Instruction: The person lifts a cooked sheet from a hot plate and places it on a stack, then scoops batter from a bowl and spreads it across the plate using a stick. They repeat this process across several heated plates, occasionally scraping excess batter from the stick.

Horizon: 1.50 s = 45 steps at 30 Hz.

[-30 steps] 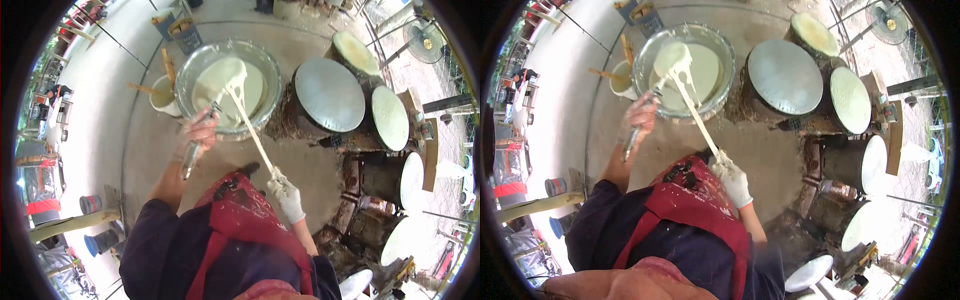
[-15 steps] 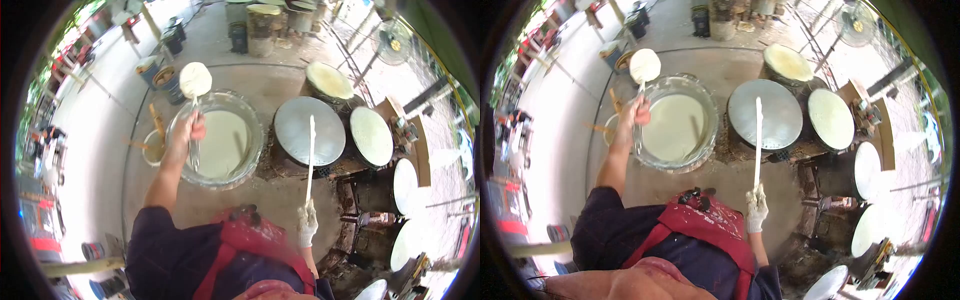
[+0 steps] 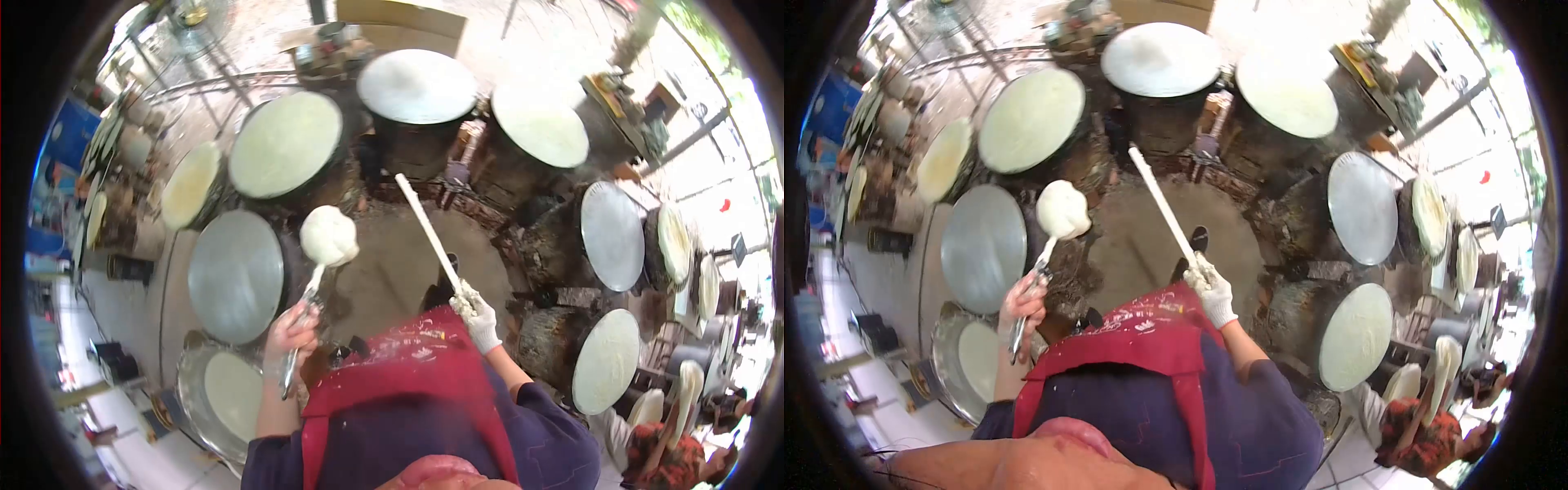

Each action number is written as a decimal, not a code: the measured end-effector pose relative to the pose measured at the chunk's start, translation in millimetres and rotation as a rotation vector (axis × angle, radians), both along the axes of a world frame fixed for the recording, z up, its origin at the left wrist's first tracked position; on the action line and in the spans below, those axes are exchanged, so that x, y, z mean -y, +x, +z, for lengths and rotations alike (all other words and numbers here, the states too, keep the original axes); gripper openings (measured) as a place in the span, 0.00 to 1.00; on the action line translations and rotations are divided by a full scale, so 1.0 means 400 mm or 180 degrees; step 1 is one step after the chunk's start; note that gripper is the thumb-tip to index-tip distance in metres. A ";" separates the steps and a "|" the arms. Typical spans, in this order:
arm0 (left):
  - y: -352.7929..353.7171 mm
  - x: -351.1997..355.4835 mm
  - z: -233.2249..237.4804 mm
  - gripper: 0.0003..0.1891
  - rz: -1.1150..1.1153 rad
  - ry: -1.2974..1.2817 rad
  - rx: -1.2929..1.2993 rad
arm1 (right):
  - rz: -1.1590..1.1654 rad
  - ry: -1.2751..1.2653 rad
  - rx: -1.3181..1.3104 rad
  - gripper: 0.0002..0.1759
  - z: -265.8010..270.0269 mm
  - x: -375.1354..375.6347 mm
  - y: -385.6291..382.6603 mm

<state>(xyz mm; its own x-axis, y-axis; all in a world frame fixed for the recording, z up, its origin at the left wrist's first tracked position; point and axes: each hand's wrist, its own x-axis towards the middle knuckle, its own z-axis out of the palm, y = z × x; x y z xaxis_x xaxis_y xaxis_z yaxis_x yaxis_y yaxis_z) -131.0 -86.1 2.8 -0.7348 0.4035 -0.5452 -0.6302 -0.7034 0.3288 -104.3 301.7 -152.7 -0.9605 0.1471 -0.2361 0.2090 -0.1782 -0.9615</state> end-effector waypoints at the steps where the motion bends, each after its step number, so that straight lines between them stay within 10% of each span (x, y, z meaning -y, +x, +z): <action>1: -0.084 -0.082 -0.021 0.19 -0.0166 0.0752 0.0149 | -0.0145 -0.0114 0.0089 0.25 -0.004 -0.078 -0.023; 6: -0.557 -0.434 -0.043 0.22 -0.0805 0.2708 0.0303 | -0.0984 -0.0023 0.0218 0.23 -0.056 -0.363 -0.183; 11: -0.981 -0.675 0.048 0.17 -0.1041 -0.0938 -0.1509 | -0.0969 -0.0646 -0.0070 0.22 -0.054 -0.500 -0.543; 15: -1.292 -0.769 -0.032 0.18 -0.0922 -0.1623 -0.1621 | -0.0567 -0.0739 -0.0726 0.26 -0.004 -0.451 -0.909; 17: -1.425 -0.794 -0.122 0.17 -0.0813 -0.1579 -0.1551 | -0.0903 -0.2666 -0.0452 0.26 0.035 -0.397 -1.091; 22: -1.621 -0.800 -0.333 0.15 -0.0713 -0.2629 -0.1793 | 0.0069 0.3354 0.0783 0.28 -0.026 -0.257 -1.346; 28: -1.686 -0.635 -0.389 0.11 -0.0417 -0.5043 -0.3040 | -0.0472 0.2039 0.0624 0.17 -0.048 -0.195 -1.408; 32: -1.698 -0.505 -0.364 0.12 -0.0603 -0.5197 -0.2913 | -0.0856 0.0415 0.0319 0.14 -0.158 -0.055 -1.475; 38: -1.650 -0.358 -0.290 0.10 0.0319 -0.4940 -0.3341 | -0.0818 0.2520 -0.0155 0.11 0.089 -0.177 -1.452; 40: -1.619 -0.318 -0.312 0.09 0.0360 -0.5104 -0.3343 | -0.1153 -0.0450 -0.0003 0.12 -0.115 -0.187 -1.466; 45: -1.548 -0.303 -0.262 0.08 -0.0361 -0.4311 -0.2840 | -0.0062 -0.0147 0.0446 0.11 -0.061 -0.089 -1.552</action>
